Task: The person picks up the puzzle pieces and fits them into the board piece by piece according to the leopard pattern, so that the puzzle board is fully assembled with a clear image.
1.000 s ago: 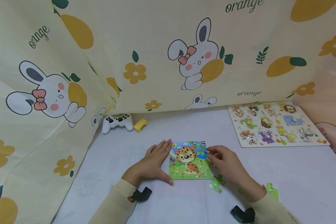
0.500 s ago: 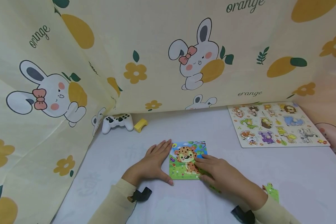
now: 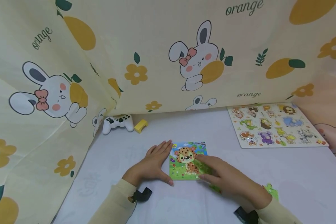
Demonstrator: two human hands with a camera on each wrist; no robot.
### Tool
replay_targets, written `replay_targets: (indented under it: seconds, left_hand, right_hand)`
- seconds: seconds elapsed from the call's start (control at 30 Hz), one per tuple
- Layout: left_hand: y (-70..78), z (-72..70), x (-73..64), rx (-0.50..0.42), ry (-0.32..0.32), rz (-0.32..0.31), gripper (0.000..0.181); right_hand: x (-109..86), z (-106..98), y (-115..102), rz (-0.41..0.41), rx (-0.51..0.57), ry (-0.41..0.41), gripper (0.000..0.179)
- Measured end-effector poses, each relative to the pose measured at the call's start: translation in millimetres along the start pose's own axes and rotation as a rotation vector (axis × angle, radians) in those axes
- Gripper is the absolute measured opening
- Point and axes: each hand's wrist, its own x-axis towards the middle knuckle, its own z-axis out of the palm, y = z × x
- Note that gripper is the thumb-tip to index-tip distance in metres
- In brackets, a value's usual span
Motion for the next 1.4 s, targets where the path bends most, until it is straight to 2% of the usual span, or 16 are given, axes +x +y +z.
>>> replay_targets:
  seconds: [0.1,0.23,0.33,0.43,0.6,0.7,0.8,0.87,0.93,1.03,1.13,1.4]
  left_hand:
    - [0.2,0.9,0.1,-0.003,0.0,0.004,0.155]
    - [0.9,0.3,0.3,-0.006,-0.001,0.002,0.155]
    - [1.0,-0.4,0.2,-0.005,-0.006,-0.005,0.154]
    - [0.8,-0.8,-0.1,0.003,-0.009,-0.015,0.155]
    - [0.3,-1.1,-0.1,0.01,-0.006,-0.013,0.154]
    - [0.3,-0.7,-0.2,0.006,-0.007,-0.013,0.154]
    - [0.2,0.1,-0.1,0.006,-0.008,-0.015,0.154]
    - [0.0,0.3,0.0,0.007,-0.008,-0.017,0.154]
    - [0.0,0.3,0.0,0.005,-0.009,-0.017,0.154]
    - [-0.1,0.1,-0.3,0.005,-0.008,-0.015,0.154]
    - [-0.4,0.3,0.0,0.01,-0.006,-0.013,0.154]
    - [-1.0,1.0,0.5,0.007,-0.006,-0.007,0.154]
  right_hand:
    - [-8.6,-7.8,5.9,0.041,0.156,0.05,0.065]
    - [-19.8,-18.4,20.4,0.023,0.303,0.104,0.062]
    - [-25.2,-24.3,33.7,0.011,0.371,0.098,0.064]
    - [-27.6,-28.3,43.1,0.032,0.397,0.05,0.072]
    - [-27.1,-29.0,46.2,0.099,0.304,-0.024,0.081]
    - [-27.1,-25.7,43.2,0.109,0.184,-0.038,0.089]
    - [-27.2,-21.4,39.8,0.079,0.049,-0.04,0.096]
    - [-27.0,-19.4,37.2,0.047,-0.028,-0.039,0.09]
    - [-26.6,-18.2,35.0,0.03,-0.067,-0.039,0.074]
    - [-26.4,-18.0,32.7,0.019,-0.062,-0.039,0.046]
    - [-26.9,-18.4,31.5,0.03,-0.028,-0.043,0.032]
    - [-27.7,-18.0,30.3,0.016,-0.017,-0.036,0.027]
